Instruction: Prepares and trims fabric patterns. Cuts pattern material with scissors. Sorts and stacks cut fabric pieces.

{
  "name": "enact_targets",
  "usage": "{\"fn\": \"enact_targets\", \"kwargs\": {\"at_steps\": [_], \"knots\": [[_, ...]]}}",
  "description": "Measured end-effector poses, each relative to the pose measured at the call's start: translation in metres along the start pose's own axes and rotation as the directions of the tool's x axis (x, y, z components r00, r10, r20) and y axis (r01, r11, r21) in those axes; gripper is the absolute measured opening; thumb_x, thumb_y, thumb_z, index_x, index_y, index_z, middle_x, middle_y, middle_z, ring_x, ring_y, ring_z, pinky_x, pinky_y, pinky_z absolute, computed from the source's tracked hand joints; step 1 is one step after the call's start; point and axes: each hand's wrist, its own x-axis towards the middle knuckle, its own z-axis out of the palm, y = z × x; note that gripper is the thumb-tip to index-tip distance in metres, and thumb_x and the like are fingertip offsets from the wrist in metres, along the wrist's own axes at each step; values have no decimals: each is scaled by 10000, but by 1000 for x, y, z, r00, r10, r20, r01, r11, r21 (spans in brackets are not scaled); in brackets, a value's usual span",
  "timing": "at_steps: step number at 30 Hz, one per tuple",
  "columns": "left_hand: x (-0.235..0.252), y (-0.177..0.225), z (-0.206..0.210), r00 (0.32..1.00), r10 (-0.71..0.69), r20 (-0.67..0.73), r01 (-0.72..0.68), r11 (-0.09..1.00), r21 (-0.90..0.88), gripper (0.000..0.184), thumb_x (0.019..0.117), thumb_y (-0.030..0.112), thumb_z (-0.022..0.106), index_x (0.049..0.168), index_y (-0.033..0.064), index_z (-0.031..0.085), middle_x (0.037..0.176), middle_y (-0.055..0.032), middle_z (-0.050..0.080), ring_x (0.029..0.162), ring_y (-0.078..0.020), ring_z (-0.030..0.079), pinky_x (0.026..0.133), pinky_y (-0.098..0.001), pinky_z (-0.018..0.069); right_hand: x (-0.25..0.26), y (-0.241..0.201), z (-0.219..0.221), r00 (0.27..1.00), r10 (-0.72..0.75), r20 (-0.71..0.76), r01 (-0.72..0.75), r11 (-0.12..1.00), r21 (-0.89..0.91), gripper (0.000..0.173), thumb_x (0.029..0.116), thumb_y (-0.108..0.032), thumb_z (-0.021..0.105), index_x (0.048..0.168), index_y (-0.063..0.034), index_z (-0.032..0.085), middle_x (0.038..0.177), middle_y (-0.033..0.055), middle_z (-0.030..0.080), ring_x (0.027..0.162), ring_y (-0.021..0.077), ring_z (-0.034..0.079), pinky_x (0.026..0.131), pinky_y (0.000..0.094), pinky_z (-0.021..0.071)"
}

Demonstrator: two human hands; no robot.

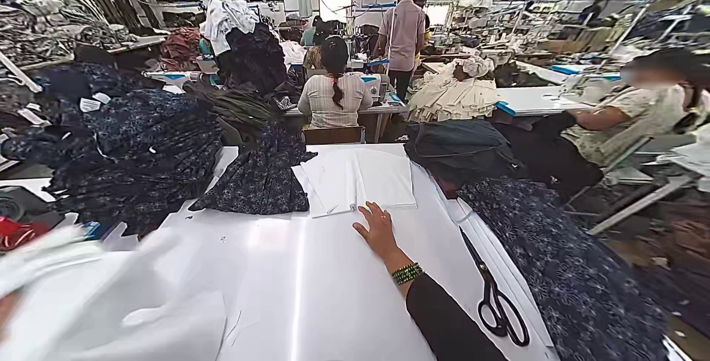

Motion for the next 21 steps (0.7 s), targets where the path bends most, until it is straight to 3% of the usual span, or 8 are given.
{"fn": "enact_targets", "kwargs": {"at_steps": [1,4,6,10,13,17,19,21], "knots": [[6,-21,-3,992,-81,97,79,997,24,333,1095,146,316,1252,109,607,1168,74,722,1131,-14,653,1005,-235,525,-14,-7,2,999,-7,-38,11,994,109,662,985,-550,526,1427,-61,592,1563,216,447,1496,433,328,1191,680,188],[0,-52,69,916,-393,85,358,893,274,248,1055,113,406,1096,130,651,944,142,710,895,69,657,848,-167,557,-60,-42,8,992,-45,-115,94,881,465,800,937,-592,543,1385,70,568,1492,279,497,1441,400,423,1190,571,304],[4,-75,97,793,-474,383,345,867,358,246,1033,103,441,953,156,668,788,163,697,738,76,654,727,-160,571,-84,-69,-1,988,-115,-100,152,744,651,975,878,-692,585,1415,117,495,1491,279,490,1433,293,443,1179,424,358],[11,-110,121,538,-213,816,49,974,222,237,1041,148,503,1044,-17,674,968,74,708,908,101,633,855,-148,537,-111,-102,-43,951,-309,5,201,632,749,1289,758,-791,649,1524,157,230,1496,234,496,1421,198,453,1160,353,386],[11,-117,135,464,20,886,-182,980,74,398,1035,248,531,941,-102,695,1217,-127,679,1193,17,575,1048,-196,463,-119,-111,-71,924,-369,106,179,658,732,1342,727,-746,728,1558,139,157,1485,207,517,1392,176,482,1154,365,405],[8,-117,145,384,140,913,-250,967,-43,422,1040,279,545,901,-93,688,1480,-234,531,1405,-103,488,1159,-258,410,-123,-126,-95,896,-402,190,108,611,784,1326,757,-677,757,1552,156,100,1432,144,571,1324,58,524,1134,271,421],[6,-115,148,353,171,920,-288,955,-67,383,1015,223,554,865,-103,687,1474,-263,526,1371,-112,528,1121,-235,439,-123,-133,-101,897,-398,191,44,512,858,1253,768,-630,779,1526,155,163,1292,53,656,1194,31,608,1056,256,490],[5,-112,150,321,200,926,-330,940,-89,341,1008,182,556,856,-99,676,1438,-257,567,1369,-129,538,1129,-239,432,-123,-137,-104,904,-379,196,-30,402,915,974,799,-489,816,1441,105,387,1165,-23,710,1079,30,664,976,256,540]]}}
